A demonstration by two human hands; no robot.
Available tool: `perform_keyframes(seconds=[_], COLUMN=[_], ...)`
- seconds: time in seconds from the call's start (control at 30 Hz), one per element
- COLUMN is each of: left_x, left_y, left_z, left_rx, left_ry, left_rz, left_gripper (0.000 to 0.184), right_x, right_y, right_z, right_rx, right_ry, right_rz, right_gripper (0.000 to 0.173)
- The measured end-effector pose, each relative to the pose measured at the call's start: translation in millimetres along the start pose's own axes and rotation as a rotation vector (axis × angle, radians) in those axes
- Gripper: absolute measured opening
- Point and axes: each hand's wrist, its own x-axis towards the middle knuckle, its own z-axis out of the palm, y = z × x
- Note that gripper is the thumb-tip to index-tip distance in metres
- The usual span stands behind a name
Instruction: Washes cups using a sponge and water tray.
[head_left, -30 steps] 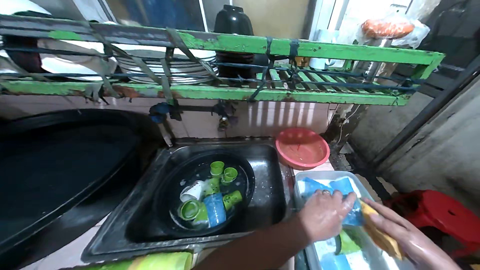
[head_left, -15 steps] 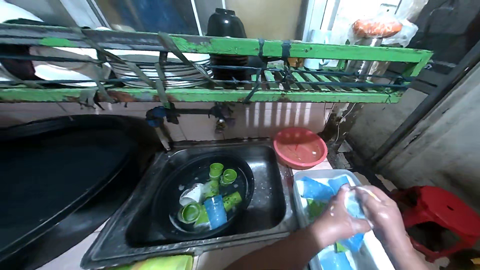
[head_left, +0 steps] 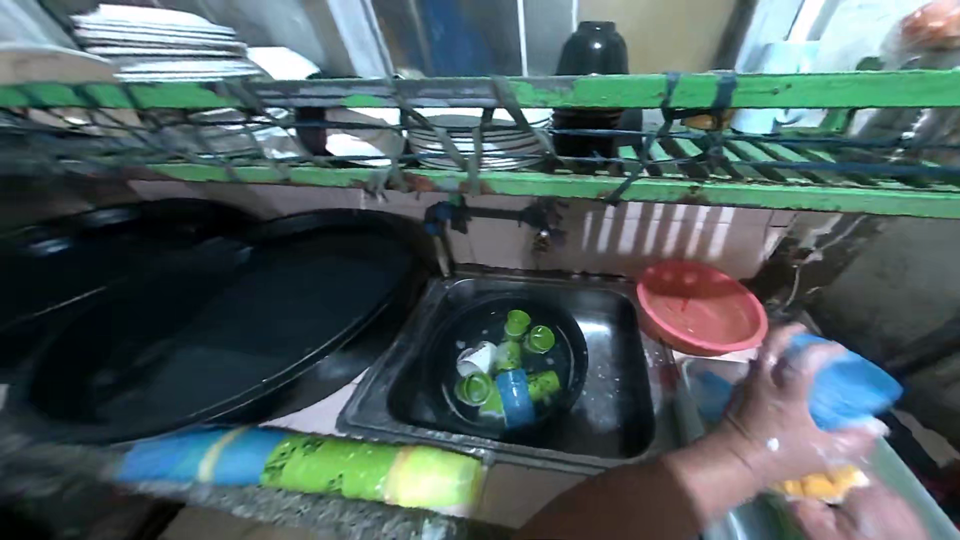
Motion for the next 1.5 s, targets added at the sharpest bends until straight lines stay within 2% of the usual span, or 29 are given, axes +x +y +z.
perform_keyframes(seconds=[0.03, 0.07, 0.13, 0.2, 0.27, 0.33, 0.4, 0.5, 0.53, 0.6, 0.63, 0.73, 0.77, 0.83, 0.9, 0.97, 1.03, 1.1, 1.17, 1.2, 1.27, 1.33, 1.4, 1.43, 1.5], left_x=[-7, -13, -17, -18, -13, -9, -7, -6, -3, 2, 1, -22, -32, -48, -57, -56, -54, -46, -33, -26, -16, -8, -5, -7, -11], left_y=[8, 15, 14, 0, -17, -37, -58, -88, -91, -77, -62, -14, -4, 7, -2, -15, -30, -39, -36, -31, -23, -17, -14, -9, -3], left_z=[1, 2, -2, -14, -37, -71, -112, -147, -142, -104, -75, 12, 32, 58, 74, 78, 76, 68, 51, 41, 32, 36, 39, 38, 38], left_rx=[-0.033, -0.055, -0.011, 0.103, 0.25, 0.429, 0.606, 0.797, 0.813, 0.752, 0.683, 0.514, 0.496, 0.524, 0.567, 0.568, 0.504, 0.392, 0.231, 0.119, -0.189, -0.509, -0.732, -0.798, -0.853], left_ry=[-0.022, -0.049, -0.077, -0.104, -0.098, -0.14, -0.155, -0.127, -0.127, -0.22, -0.331, -0.813, -0.957, -1.166, -1.196, -1.198, -1.17, -1.08, -0.867, -0.72, -0.32, 0.071, 0.274, 0.302, 0.328], left_rz=[0.075, 0.162, 0.246, 0.13, -0.021, -0.234, -0.424, -0.554, -0.539, -0.463, -0.407, -0.191, -0.187, -0.321, -0.454, -0.452, -0.366, -0.238, -0.116, -0.121, -0.299, -0.653, -0.881, -0.953, -1.04], left_gripper=[0.062, 0.059, 0.058, 0.059, 0.057, 0.057, 0.058, 0.041, 0.036, 0.029, 0.028, 0.027, 0.026, 0.032, 0.052, 0.064, 0.073, 0.076, 0.068, 0.062, 0.059, 0.064, 0.064, 0.063, 0.059], right_x=[-1, -1, -5, -2, 8, 10, 4, 1, -1, 1, 2, 6, 6, 8, 10, 14, 19, 23, 18, 14, 3, -7, -15, -14, -3], right_y=[-3, -5, -3, 3, 7, -1, -26, -65, -73, -76, -71, -49, -42, -34, -32, -32, -38, -45, -51, -52, -48, -34, -9, 3, 15], right_z=[-1, -7, -3, -4, -17, -36, -56, -98, -109, -121, -124, -130, -134, -143, -146, -147, -151, -154, -155, -149, -127, -93, -61, -55, -59], right_rx=[-0.014, 0.014, 0.076, -0.001, -0.148, -0.336, -0.61, -1.165, -1.375, -1.763, -1.9, -2.126, -2.163, -2.183, -2.194, -2.163, -2.042, -1.766, -1.358, -1.144, -0.749, -0.539, -0.608, -0.743, -1.172], right_ry=[-0.05, -0.127, -0.092, 0.003, -0.064, -0.16, -0.188, -0.142, -0.099, -0.077, -0.101, -0.165, -0.181, -0.213, -0.222, -0.198, -0.17, -0.097, 0.031, 0.062, 0.043, -0.041, -0.101, -0.144, -0.227], right_rz=[-0.007, 0.01, 0.081, 0.171, 0.232, 0.169, 0.044, -0.076, -0.076, -0.045, -0.032, -0.01, 0.007, 0.025, 0.069, 0.082, 0.094, 0.063, 0.008, -0.057, -0.207, -0.322, -0.396, -0.437, -0.612], right_gripper=[0.033, 0.04, 0.044, 0.034, 0.028, 0.029, 0.038, 0.044, 0.043, 0.042, 0.042, 0.045, 0.048, 0.054, 0.059, 0.056, 0.055, 0.051, 0.05, 0.048, 0.048, 0.052, 0.054, 0.056, 0.049])
